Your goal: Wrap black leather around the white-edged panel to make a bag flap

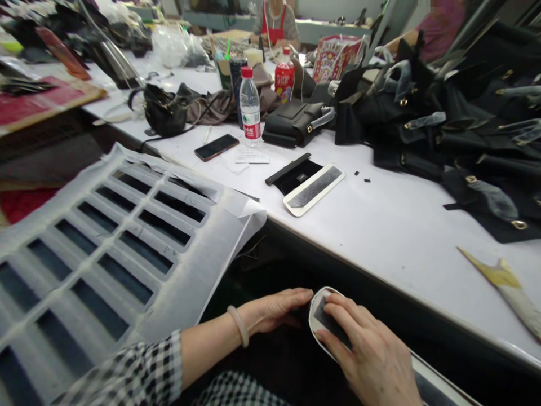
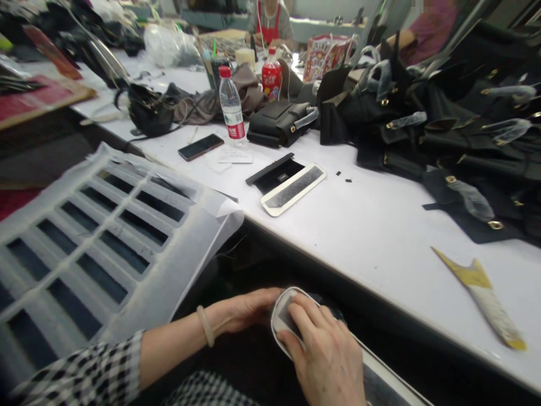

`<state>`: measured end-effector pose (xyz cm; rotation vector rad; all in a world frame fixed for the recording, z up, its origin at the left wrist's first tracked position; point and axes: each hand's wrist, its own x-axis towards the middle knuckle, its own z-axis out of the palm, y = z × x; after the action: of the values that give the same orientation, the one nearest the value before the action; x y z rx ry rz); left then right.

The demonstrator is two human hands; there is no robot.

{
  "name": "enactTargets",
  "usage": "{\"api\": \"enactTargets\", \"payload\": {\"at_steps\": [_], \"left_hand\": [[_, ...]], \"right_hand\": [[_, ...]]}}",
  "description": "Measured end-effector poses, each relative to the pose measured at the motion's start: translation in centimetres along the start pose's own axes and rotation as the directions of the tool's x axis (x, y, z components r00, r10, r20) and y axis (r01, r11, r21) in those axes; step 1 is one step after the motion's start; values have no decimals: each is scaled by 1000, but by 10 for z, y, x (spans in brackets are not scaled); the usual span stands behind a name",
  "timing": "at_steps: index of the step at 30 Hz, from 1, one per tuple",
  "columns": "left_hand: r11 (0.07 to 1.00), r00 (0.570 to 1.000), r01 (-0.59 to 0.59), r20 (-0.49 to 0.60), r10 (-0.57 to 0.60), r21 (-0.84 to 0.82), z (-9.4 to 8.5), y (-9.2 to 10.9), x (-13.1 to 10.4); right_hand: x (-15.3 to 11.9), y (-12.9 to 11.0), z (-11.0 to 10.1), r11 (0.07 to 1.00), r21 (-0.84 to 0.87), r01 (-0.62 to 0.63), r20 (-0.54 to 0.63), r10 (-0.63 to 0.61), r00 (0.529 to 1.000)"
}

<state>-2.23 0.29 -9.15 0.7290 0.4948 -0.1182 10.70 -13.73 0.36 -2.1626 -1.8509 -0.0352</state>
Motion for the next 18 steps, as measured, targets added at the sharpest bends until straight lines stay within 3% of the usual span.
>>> {"api": "enactTargets", "payload": {"at_steps": [6,18], "left_hand": [[999,1000,1,18,-2,47,1,8,1],[995,996,47,73,-53,90,1,18,-1]], "right_hand": [[1,-3,0,998,14,-56,60,55,997],[1,-5,1,997,5,-71,34,71,997]]}}
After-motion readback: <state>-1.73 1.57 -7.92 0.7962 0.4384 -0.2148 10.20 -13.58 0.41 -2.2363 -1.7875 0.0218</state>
